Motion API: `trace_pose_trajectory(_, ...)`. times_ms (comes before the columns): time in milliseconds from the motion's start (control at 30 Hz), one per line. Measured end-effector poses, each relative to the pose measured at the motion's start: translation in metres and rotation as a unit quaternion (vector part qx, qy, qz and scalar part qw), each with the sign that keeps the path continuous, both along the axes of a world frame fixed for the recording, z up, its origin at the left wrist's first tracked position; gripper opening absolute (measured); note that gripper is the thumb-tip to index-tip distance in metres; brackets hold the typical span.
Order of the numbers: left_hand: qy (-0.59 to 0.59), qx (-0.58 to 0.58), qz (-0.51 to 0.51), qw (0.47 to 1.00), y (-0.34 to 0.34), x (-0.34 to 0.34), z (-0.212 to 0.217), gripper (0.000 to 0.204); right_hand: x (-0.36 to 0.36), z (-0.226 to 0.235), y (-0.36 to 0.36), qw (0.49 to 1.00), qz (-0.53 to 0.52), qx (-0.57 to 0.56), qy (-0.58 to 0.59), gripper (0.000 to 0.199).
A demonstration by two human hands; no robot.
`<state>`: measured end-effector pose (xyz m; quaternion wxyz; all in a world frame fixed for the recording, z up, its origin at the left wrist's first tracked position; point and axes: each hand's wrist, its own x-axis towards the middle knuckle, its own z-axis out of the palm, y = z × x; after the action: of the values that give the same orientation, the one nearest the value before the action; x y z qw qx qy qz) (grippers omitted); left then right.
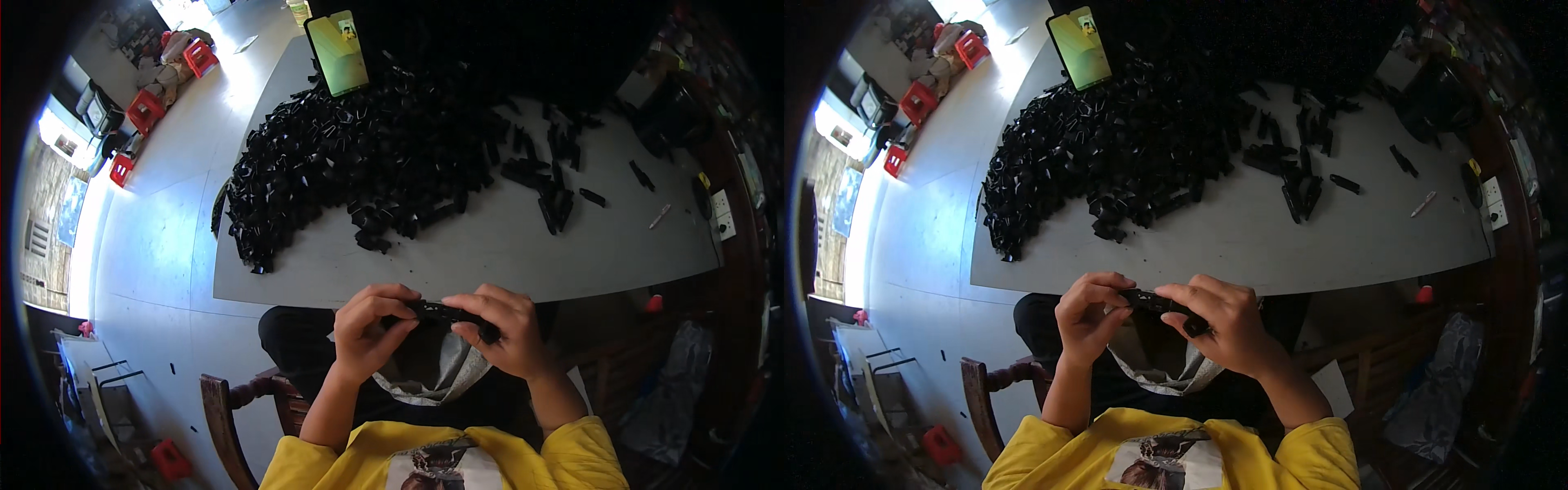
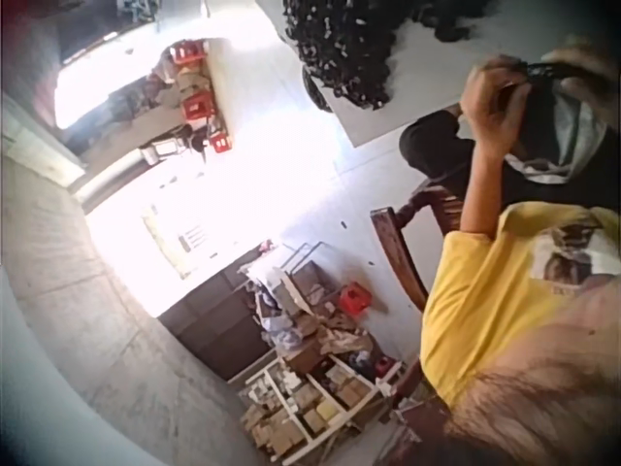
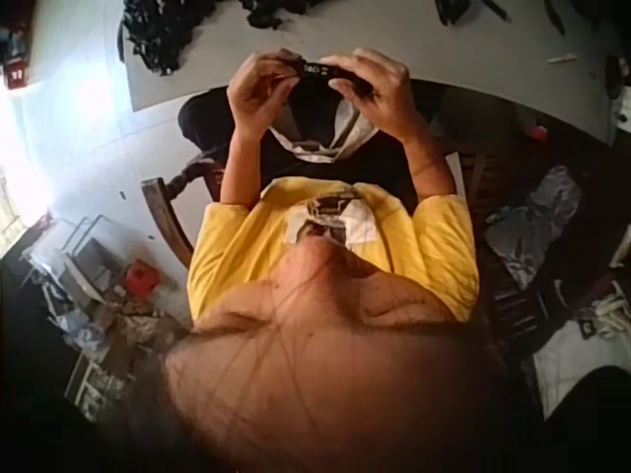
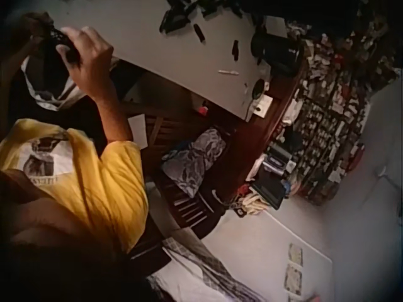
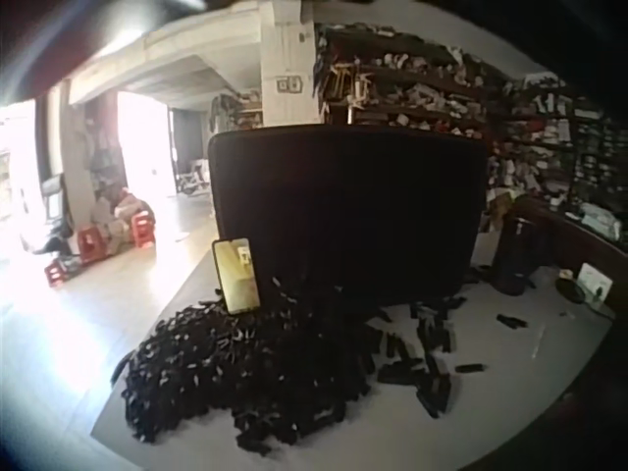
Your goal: Inspecting small black plastic components and placing them into a bag.
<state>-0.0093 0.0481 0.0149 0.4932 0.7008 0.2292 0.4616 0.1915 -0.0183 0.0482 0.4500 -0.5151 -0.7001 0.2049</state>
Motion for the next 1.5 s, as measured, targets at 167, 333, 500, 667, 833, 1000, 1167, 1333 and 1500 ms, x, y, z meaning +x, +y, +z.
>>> trace_pose_trajectory(167, 0.005, 0.013, -0.006, 1.0, -0.001, 0.0, 0.0027, 0.015, 0.0014, -0.001, -0.003, 1.0, 0.009, 0.0, -0.002, 0.031)
trace_pose_trajectory(333, 0.004, 0.027, -0.009, 1.0, -0.0023, -0.0002, 0.0044, 0.016, 0.002, 0.0028, -0.0051, 1.0, 0.019, 0.005, 0.006, 0.03)
trace_pose_trajectory(500, 0.006, 0.037, -0.013, 0.999, -0.0013, 0.0001, 0.0037, 0.016, 0.0029, 0.0043, -0.0074, 1.0, 0.018, -0.007, 0.009, 0.03)
trace_pose_trajectory(667, 0.004, 0.039, -0.005, 0.999, -0.0004, -0.0016, 0.0032, 0.014, 0.0018, 0.007, -0.0094, 1.0, 0.011, -0.01, 0.019, 0.029)
trace_pose_trajectory(833, 0.02, 0.042, -0.011, 0.999, -0.0022, 0.0009, 0.0073, 0.015, 0.001, 0.0021, -0.0078, 1.0, 0.019, -0.012, 0.017, 0.03)
trace_pose_trajectory(1000, 0.008, 0.048, -0.013, 0.999, -0.0026, -0.001, 0.0053, 0.015, 0.0018, 0.0026, -0.009, 0.999, 0.037, -0.002, 0.007, 0.033)
trace_pose_trajectory(1167, 0.01, 0.046, 0.0, 0.999, -0.0021, -0.0021, 0.0067, 0.015, 0.0016, 0.0001, -0.0085, 1.0, 0.027, 0.009, 0.002, 0.034)
trace_pose_trajectory(1333, 0.01, 0.053, -0.005, 0.999, -0.0025, 0.0002, 0.0091, 0.015, 0.0033, 0.0022, -0.0089, 0.999, 0.03, 0.018, -0.004, 0.034)
trace_pose_trajectory(1500, 0.011, 0.051, -0.004, 0.999, -0.0024, 0.0014, 0.0086, 0.015, 0.0052, 0.0028, -0.0101, 0.999, 0.025, 0.021, -0.008, 0.035)
